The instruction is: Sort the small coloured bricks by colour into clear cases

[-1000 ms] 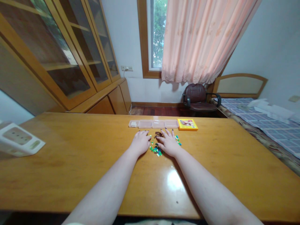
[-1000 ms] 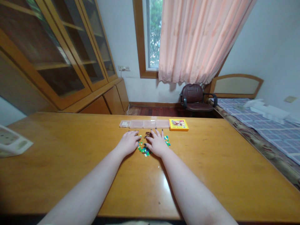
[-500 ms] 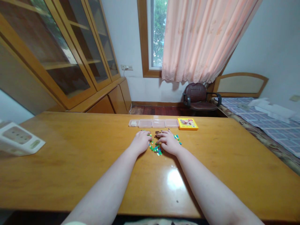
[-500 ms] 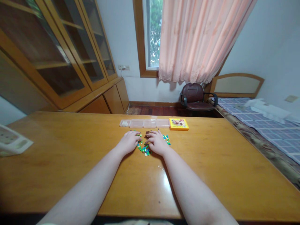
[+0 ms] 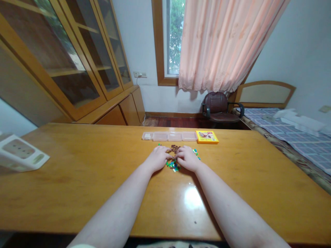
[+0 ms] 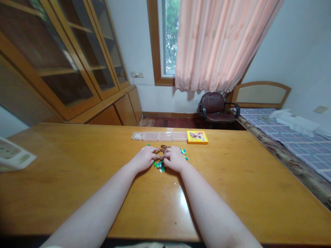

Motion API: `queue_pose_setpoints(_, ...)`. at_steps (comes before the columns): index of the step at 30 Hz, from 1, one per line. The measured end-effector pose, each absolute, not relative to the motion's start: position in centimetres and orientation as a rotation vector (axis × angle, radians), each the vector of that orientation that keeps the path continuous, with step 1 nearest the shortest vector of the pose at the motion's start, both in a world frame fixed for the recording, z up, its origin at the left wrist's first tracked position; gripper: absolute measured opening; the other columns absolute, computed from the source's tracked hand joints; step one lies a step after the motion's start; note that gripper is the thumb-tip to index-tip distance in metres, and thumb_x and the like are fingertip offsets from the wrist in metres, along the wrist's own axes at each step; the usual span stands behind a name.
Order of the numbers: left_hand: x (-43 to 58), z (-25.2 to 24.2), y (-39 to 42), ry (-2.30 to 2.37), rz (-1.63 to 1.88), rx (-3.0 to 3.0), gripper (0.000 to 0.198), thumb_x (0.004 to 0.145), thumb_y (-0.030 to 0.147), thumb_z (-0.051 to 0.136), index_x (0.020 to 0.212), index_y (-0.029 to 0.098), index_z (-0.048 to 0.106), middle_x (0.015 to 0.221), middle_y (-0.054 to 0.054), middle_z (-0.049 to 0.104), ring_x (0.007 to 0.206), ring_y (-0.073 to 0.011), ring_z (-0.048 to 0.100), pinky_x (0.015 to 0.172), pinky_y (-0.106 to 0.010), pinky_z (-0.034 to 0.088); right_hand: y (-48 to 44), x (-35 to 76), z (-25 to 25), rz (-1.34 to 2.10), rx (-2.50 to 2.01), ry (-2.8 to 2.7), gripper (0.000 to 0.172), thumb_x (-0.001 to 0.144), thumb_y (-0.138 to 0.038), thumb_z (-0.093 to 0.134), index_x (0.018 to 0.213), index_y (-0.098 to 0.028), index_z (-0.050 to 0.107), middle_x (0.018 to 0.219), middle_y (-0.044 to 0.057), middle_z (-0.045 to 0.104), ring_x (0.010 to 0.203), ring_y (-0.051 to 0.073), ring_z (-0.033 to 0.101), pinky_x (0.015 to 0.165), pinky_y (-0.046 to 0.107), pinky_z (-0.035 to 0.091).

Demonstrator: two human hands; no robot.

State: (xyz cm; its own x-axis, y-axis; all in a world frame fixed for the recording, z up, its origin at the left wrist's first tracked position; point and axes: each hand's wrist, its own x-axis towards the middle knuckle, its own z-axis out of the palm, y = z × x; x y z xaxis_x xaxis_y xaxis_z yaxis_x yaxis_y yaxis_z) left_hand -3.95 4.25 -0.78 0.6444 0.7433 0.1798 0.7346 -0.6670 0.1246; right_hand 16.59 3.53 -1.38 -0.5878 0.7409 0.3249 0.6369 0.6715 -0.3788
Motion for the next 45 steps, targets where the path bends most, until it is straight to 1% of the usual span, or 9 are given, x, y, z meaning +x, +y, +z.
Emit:
queue_pose_setpoints(4,-4.2,-0.4,4.4,1.284,0.295,2.811,0.026,0.080,0.016,0.056,0.092,0.031,0.074,0.118,-0.002,0.064,0.110,-0.0239,0.054,0.098,-0.042,0.038,3.8,16.7,-1.7,0.223,-1.100,-2.454,0.034,0.089,-0.030,0.049,0.063,-0.020,0.069,0.073,0.003,0.061,0.074,0.016,0.047,0.073,0.030,0.032)
queue_pose_setpoints(9,-4.9,-0.4,4.8,1.413,0.321,2.804,0.020,0.077,0.015,0.059,0.079,0.026,0.076,0.112,-0.005,0.066,0.103,-0.0249,0.056,0.093,-0.041,0.041,4.4,17.0,-2.4,0.132,-1.248,-2.335,0.044,0.094,-0.033,0.044,0.058,-0.017,0.065,0.066,0.003,0.057,0.069,0.014,0.045,0.070,0.030,0.030)
queue_pose_setpoints(18,-4.1,-0.6,4.3,1.039,0.382,2.876,0.024,0.081,0.016,0.057,0.086,0.030,0.075,0.106,-0.002,0.068,0.102,-0.0206,0.056,0.094,-0.038,0.039,4.4,16.9,-2.8,0.311,-0.963,-2.428,0.037,0.092,-0.031,0.048,0.065,-0.019,0.069,0.075,0.002,0.063,0.076,0.014,0.050,0.073,0.029,0.033)
queue_pose_setpoints(22,-4.1,-0.8,4.4,1.090,0.361,2.851,0.024,0.081,0.016,0.057,0.089,0.030,0.075,0.111,-0.002,0.067,0.105,-0.0222,0.055,0.096,-0.039,0.038,4.5,17.0,-2.7,0.297,-1.045,-2.399,0.039,0.093,-0.030,0.046,0.065,-0.019,0.070,0.074,0.003,0.063,0.075,0.015,0.050,0.073,0.030,0.033)
queue_pose_setpoints(26,-4.1,-1.4,4.5,1.225,0.331,2.800,0.030,0.082,0.016,0.055,0.103,0.031,0.071,0.120,-0.005,0.062,0.111,-0.0245,0.053,0.099,-0.043,0.037,4.4,17.0,-2.4,0.303,-1.090,-2.363,0.044,0.094,-0.031,0.043,0.060,-0.018,0.069,0.071,0.004,0.061,0.073,0.015,0.049,0.073,0.030,0.034)
queue_pose_setpoints(30,-4.0,-1.6,4.6,1.295,0.333,2.779,0.036,0.082,0.015,0.053,0.113,0.030,0.066,0.129,-0.008,0.055,0.116,-0.0263,0.050,0.101,-0.047,0.036,4.5,17.1,-2.5,0.366,-0.976,-2.377,0.042,0.094,-0.033,0.042,0.069,-0.020,0.073,0.074,0.004,0.061,0.075,0.015,0.050,0.074,0.030,0.036)
queue_pose_setpoints(32,-4.0,-1.4,4.5,1.271,0.378,2.777,0.034,0.083,0.015,0.053,0.109,0.029,0.068,0.128,-0.007,0.056,0.115,-0.0253,0.050,0.101,-0.046,0.036,4.5,17.0,-2.6,0.402,-0.920,-2.406,0.039,0.094,-0.034,0.043,0.075,-0.021,0.074,0.075,0.004,0.061,0.077,0.016,0.050,0.075,0.030,0.036)
queue_pose_setpoints(37,-3.9,-0.6,4.3,1.121,0.441,2.798,0.024,0.080,0.012,0.057,0.081,0.028,0.075,0.113,-0.002,0.065,0.107,-0.0215,0.054,0.098,-0.040,0.038,4.6,17.0,-2.9,0.392,-0.938,-2.415,0.037,0.093,-0.032,0.045,0.073,-0.021,0.074,0.077,0.004,0.064,0.078,0.016,0.052,0.075,0.030,0.037)
queue_pose_setpoints(45,-3.8,-0.9,4.2,1.005,0.372,2.814,0.026,0.082,0.016,0.058,0.091,0.034,0.074,0.110,-0.001,0.066,0.103,-0.0210,0.055,0.092,-0.037,0.040,4.8,17.3,-2.9,0.431,-0.930,-2.270,0.044,0.093,-0.032,0.045,0.059,-0.018,0.069,0.069,0.003,0.061,0.071,0.015,0.052,0.072,0.029,0.037)
